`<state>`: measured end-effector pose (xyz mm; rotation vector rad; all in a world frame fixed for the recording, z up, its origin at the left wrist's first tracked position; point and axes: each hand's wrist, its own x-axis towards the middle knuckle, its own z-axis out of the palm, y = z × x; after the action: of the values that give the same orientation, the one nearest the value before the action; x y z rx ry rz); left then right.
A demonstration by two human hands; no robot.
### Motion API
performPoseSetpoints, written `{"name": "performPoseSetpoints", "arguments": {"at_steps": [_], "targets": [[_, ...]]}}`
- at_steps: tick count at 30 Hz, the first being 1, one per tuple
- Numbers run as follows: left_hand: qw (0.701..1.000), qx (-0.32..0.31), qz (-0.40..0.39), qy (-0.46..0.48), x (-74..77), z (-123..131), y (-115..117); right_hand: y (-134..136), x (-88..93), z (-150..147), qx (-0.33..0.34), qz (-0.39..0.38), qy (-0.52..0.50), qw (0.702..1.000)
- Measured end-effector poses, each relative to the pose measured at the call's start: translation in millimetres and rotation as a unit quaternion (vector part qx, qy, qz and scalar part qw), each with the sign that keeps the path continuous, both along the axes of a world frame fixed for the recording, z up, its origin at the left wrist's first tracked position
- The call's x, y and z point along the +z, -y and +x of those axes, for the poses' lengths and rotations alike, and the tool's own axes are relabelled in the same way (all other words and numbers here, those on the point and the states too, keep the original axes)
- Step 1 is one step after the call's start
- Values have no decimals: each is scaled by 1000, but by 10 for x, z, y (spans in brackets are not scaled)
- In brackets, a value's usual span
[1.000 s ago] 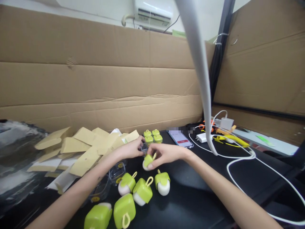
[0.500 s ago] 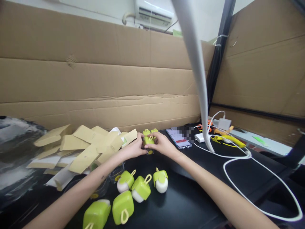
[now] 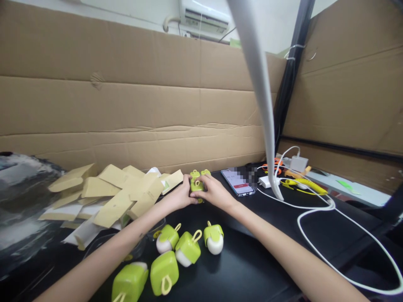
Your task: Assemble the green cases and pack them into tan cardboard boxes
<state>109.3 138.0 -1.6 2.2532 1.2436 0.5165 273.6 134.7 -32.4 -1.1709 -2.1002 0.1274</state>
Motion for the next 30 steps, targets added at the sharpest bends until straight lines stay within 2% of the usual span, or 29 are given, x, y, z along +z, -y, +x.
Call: {"name": "performPoseSetpoints", "arguments": {"at_steps": [10,19,23,27,30], "targets": [[1000,9,-11,-25,10,7,-17,-7,-5,-2,-23,1,19,1000],[995,24,8,-92,-1,5,-2,61,73,93,36,-24,88,995],[993,15,15,-119,5,-13,-16,56,86,85,37,-33,110,993],[988,0,10,-155,95,-15,32,123,152,71,15,-52,108,993],[982,-13,0,-190,284,-67,127,272,332,132,1,-77,97,992]]}}
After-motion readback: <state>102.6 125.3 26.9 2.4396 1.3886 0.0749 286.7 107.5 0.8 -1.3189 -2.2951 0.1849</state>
